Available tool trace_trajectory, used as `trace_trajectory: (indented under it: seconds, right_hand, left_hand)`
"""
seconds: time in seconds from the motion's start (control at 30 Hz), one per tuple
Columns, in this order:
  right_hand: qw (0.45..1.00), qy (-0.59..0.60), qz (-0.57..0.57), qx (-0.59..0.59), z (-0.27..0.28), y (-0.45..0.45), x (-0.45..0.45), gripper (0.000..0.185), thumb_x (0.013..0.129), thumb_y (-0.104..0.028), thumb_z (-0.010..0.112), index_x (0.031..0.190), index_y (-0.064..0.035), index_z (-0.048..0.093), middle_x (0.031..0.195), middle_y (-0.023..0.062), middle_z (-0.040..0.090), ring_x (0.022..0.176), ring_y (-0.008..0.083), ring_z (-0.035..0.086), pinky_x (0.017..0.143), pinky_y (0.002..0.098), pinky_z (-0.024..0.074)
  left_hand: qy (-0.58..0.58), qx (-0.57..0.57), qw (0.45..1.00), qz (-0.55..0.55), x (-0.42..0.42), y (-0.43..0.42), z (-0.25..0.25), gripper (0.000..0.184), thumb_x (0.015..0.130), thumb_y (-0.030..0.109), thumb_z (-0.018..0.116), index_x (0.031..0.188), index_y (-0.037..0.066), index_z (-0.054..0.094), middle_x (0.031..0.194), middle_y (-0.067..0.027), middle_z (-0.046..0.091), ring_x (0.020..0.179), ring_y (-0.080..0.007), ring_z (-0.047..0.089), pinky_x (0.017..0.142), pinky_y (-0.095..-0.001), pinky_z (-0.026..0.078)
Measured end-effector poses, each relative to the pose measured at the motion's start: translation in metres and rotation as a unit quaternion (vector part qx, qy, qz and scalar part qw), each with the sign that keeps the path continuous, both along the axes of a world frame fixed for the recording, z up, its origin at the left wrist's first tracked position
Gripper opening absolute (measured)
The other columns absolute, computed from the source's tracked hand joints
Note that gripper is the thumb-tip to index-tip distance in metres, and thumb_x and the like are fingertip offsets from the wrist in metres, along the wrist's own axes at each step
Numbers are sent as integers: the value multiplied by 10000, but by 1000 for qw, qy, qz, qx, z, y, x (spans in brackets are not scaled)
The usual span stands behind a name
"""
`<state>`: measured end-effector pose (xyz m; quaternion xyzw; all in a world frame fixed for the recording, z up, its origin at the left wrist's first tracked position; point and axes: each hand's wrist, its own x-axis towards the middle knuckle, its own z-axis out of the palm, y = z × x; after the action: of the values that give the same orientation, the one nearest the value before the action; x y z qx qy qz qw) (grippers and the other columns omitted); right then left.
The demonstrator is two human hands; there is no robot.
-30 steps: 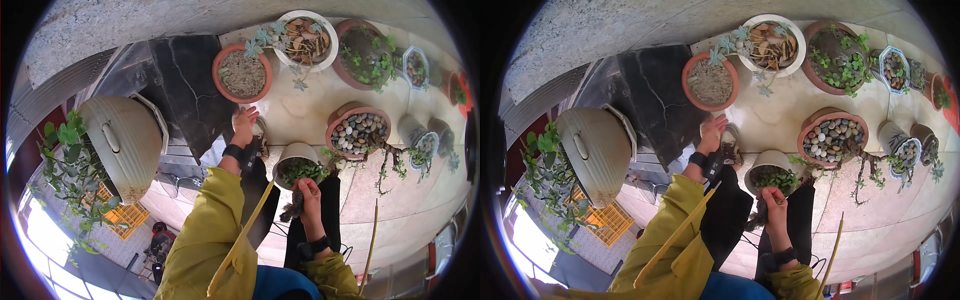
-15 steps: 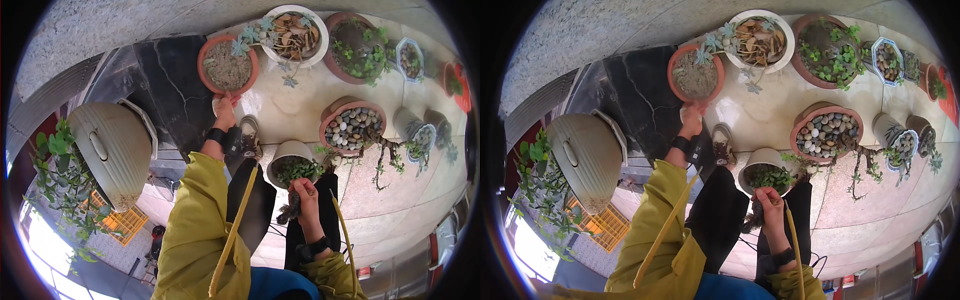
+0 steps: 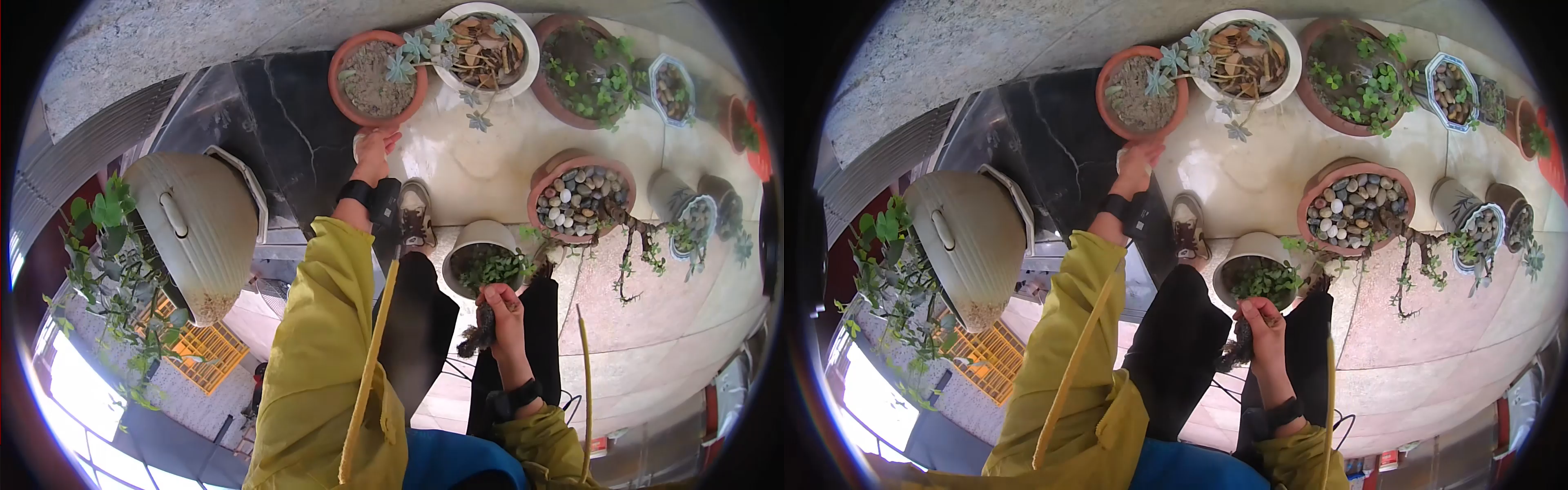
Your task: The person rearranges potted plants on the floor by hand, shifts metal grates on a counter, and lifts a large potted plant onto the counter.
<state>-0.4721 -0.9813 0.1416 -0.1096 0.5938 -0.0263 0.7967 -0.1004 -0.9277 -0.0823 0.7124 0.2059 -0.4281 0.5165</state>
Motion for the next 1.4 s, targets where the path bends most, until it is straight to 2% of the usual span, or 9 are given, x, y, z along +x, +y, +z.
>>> trace_trajectory:
  seconds: [0.17, 0.4, 0.5, 0.6, 0.67, 0.97, 1.0, 1.13, 1.4]
  right_hand:
    - [999, 13, 24, -20, -1, -6, -21, 141, 931, -178, 650, 933, -39, 666, 782, 15, 637, 709, 72, 551, 665, 217, 420]
    - [999, 18, -26, -9, -10, -6, -90, 126, 937, -184, 653, 934, -59, 657, 797, 8, 650, 659, 65, 561, 588, 215, 438]
    - [992, 110, -61, -29, -28, 11, -129, 135, 956, -209, 621, 953, -74, 628, 824, 41, 645, 566, 84, 548, 483, 223, 437]
    - [981, 168, -78, -62, -47, 15, -149, 132, 937, -198, 649, 933, -66, 639, 840, 20, 657, 674, 72, 565, 606, 218, 448]
    - [974, 216, -53, -53, -74, 28, -179, 136, 915, -185, 673, 900, -57, 629, 827, 2, 642, 762, 65, 563, 744, 218, 458]
    - [953, 132, 225, -156, -154, 8, -161, 211, 929, -242, 630, 926, -31, 626, 811, 13, 601, 755, 81, 533, 660, 251, 445]
    - [952, 94, 215, -195, -177, 16, -171, 229, 934, -253, 622, 965, -26, 619, 834, 18, 604, 769, 92, 536, 676, 253, 444]
    - [939, 106, 235, -226, -184, 19, -162, 218, 955, -241, 589, 1023, -33, 596, 850, 17, 596, 786, 95, 521, 695, 258, 437]
    - [964, 134, 151, -175, -159, -5, -125, 221, 967, -270, 571, 1001, -53, 595, 908, 7, 608, 829, 100, 529, 717, 254, 443]
  left_hand:
    - [5, 103, 993, -65, -67, 10, 55, 460, 844, 140, 684, 1269, 41, 539, 1051, -68, 664, 908, -167, 660, 781, -286, 459]
    - [32, 142, 971, -189, -212, 104, 106, 393, 866, 195, 663, 1204, 11, 581, 1003, -58, 679, 885, -147, 658, 783, -289, 494]
    - [-16, 260, 893, -367, -250, 121, 117, 372, 846, 157, 626, 1200, 45, 616, 975, -69, 697, 870, -152, 662, 775, -299, 515]
    - [-140, 191, 837, -494, -271, 145, 92, 347, 883, 204, 545, 1205, 104, 625, 965, -102, 706, 896, -260, 673, 802, -353, 515]
    - [-100, 203, 826, -516, -283, 155, 75, 357, 896, 203, 524, 1240, 132, 583, 983, -139, 696, 938, -301, 664, 819, -398, 512]
    - [-117, 186, 811, -542, -315, 194, 27, 475, 932, 333, 509, 1380, 188, 444, 1005, -222, 670, 977, -378, 645, 838, -449, 483]
    - [-30, 253, 786, -563, -312, 177, 37, 565, 945, 372, 499, 1454, 201, 324, 1068, -245, 657, 1050, -398, 620, 887, -452, 462]
    - [-57, 277, 809, -515, -319, 172, 52, 473, 939, 299, 509, 1384, 214, 370, 1033, -237, 647, 1058, -449, 580, 905, -517, 439]
    - [3, 250, 806, -537, -292, 191, 33, 550, 941, 446, 439, 1439, 256, 305, 1081, -274, 645, 1085, -444, 593, 939, -491, 432]
